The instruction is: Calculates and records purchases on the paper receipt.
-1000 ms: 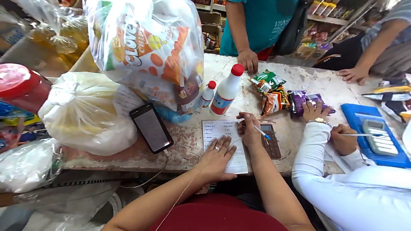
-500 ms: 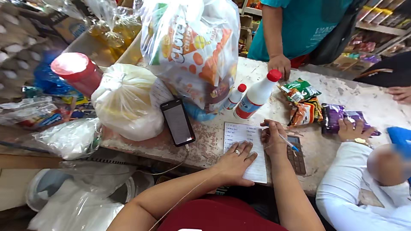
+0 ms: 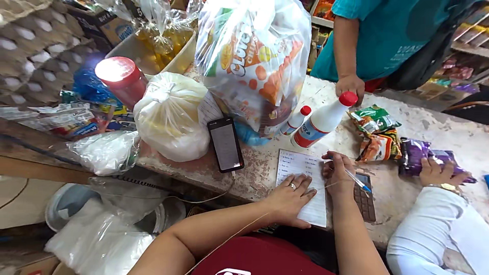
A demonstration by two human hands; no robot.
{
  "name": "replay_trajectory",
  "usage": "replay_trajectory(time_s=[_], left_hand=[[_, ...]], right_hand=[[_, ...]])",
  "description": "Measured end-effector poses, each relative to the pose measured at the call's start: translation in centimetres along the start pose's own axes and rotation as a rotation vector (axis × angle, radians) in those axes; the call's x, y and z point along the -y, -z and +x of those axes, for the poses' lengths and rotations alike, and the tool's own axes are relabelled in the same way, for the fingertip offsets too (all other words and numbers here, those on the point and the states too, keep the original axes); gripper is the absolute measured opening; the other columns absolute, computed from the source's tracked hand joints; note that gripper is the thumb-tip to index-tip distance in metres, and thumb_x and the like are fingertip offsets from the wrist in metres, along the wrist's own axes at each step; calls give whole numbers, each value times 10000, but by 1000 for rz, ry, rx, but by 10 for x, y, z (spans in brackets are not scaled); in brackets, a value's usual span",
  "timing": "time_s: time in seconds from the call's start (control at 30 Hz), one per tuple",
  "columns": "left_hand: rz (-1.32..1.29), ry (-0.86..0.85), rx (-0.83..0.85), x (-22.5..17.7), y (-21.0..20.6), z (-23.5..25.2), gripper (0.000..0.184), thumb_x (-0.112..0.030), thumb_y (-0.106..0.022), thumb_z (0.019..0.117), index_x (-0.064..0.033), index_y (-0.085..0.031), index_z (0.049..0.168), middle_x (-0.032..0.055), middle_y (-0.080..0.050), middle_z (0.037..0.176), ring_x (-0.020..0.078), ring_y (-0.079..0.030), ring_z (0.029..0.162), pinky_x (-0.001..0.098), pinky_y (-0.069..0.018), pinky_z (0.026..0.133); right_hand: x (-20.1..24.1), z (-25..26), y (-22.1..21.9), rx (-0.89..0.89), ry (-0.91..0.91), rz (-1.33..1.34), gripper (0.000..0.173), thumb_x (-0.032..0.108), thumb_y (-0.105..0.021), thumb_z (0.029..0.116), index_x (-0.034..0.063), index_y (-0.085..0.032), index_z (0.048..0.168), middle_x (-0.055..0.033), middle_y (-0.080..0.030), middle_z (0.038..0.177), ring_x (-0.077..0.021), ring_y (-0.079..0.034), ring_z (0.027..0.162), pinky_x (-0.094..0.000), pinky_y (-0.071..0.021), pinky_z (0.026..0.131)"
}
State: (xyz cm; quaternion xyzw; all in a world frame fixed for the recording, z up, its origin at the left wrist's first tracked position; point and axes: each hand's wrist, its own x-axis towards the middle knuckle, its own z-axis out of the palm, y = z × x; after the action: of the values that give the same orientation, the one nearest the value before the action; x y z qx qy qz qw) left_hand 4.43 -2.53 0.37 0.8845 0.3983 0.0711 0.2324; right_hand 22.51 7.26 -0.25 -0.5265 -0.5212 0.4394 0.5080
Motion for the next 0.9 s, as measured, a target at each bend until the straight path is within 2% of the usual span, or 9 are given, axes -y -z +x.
replay_trajectory(time_s=[0.23,0.37,0.43,0.5,0.6,0.7,0.77,0.9], left_hand=[[7,-4,0,-2,0,1,980,-658,-624,886,-83,-295,1608,222,-157,1694,384,-121,1578,578,-91,1256],[13,5,1,-4,1,1,972,-642,-630,890,-77,-297,1608,233,-161,1691,389,-118,1577,589,-90,1253],[11,14,8,-4,0,2,971,-646,-625,890,-83,-295,1609,227,-153,1694,382,-106,1581,594,-80,1253],[14,24,18,-5,0,3,972,-663,-608,892,-86,-294,1609,219,-152,1697,375,-107,1582,596,-82,1253],[13,52,32,-7,1,2,971,-674,-591,894,-85,-296,1609,225,-157,1694,382,-103,1582,607,-85,1251],[37,72,60,-5,4,0,961,-681,-553,909,-90,-279,1616,226,-139,1698,387,-90,1583,610,-85,1250],[54,72,59,-3,6,-4,948,-680,-541,915,-90,-288,1613,232,-152,1694,391,-106,1580,610,-98,1247],[76,88,63,2,10,-12,935,-682,-508,928,-85,-287,1613,231,-153,1694,389,-111,1580,597,-102,1250]], right_hand=[[-1,0,2,-7,25,20,288,260,-413,1108,85,-628,1184,13,-686,943,-28,-555,579,-165,-484,524],[-3,-3,3,-150,154,-110,270,257,-487,1067,55,-599,1206,33,-639,947,-5,-550,641,-180,-488,587],[-5,-3,3,-184,110,-237,314,258,-491,1070,21,-584,1254,-36,-628,966,-64,-579,677,-258,-528,611],[-6,-5,2,-165,93,-365,325,219,-510,1067,-22,-585,1272,-144,-653,1015,-166,-634,731,-381,-573,678],[-7,-7,3,-131,143,-447,315,202,-539,1061,-36,-611,1254,-201,-667,1053,-230,-678,771,-438,-602,723],[-1,-11,3,-72,111,-344,305,226,-544,1062,3,-599,1263,-149,-666,1004,-166,-663,709,-366,-601,671],[1,-13,2,-32,103,-278,287,221,-551,1058,20,-606,1255,-122,-665,1015,-137,-663,705,-335,-605,673],[5,-14,-2,54,131,-235,251,185,-565,1056,17,-617,1234,-84,-674,900,-92,-655,664,-278,-598,649]])
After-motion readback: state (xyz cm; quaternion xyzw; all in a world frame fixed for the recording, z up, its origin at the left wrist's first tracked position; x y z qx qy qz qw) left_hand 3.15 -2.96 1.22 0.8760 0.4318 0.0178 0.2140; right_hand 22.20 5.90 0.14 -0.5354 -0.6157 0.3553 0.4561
